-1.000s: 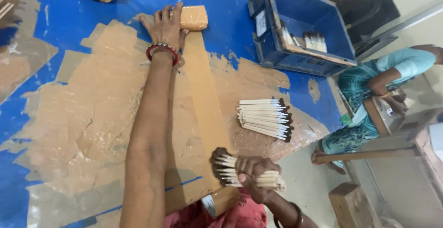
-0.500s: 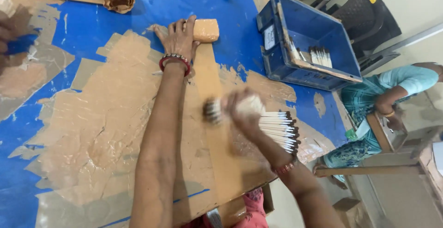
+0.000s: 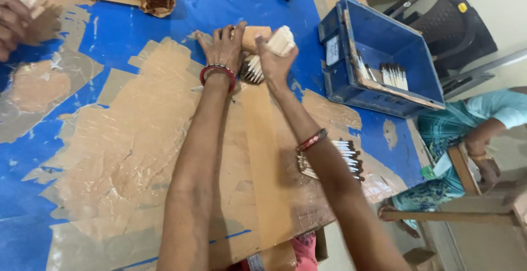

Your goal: Wrapping small bundles of paintbrushes in brown paper and securing them with adhesive tape.

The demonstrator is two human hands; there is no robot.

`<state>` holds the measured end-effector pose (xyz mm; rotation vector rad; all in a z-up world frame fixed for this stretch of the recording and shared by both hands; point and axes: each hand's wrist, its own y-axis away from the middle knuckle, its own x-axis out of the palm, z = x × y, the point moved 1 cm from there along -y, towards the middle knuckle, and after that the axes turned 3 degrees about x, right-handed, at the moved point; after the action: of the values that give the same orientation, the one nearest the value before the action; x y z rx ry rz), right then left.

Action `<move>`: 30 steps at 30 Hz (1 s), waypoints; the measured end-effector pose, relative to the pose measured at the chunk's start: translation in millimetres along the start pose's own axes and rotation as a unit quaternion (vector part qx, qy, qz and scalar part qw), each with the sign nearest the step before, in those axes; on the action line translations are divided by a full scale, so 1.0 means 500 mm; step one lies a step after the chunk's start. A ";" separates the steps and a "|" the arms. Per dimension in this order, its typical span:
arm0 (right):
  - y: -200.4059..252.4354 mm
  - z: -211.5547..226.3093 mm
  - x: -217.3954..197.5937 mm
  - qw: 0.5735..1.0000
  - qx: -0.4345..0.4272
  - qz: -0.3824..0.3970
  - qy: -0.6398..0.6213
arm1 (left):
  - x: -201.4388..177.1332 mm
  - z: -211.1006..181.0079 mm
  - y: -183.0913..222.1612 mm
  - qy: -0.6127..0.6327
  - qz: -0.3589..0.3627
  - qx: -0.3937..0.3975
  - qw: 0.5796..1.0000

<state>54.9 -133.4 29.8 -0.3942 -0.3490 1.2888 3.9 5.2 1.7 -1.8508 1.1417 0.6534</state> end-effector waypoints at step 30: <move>0.501 0.473 -0.520 0.934 -0.238 0.209 -0.168 | -0.017 -0.004 0.012 -0.022 0.009 0.025 0.999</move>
<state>-331.4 -307.5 112.9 -0.6850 -0.9146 1.6927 -5.4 6.1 6.7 -1.7782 1.1372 0.6670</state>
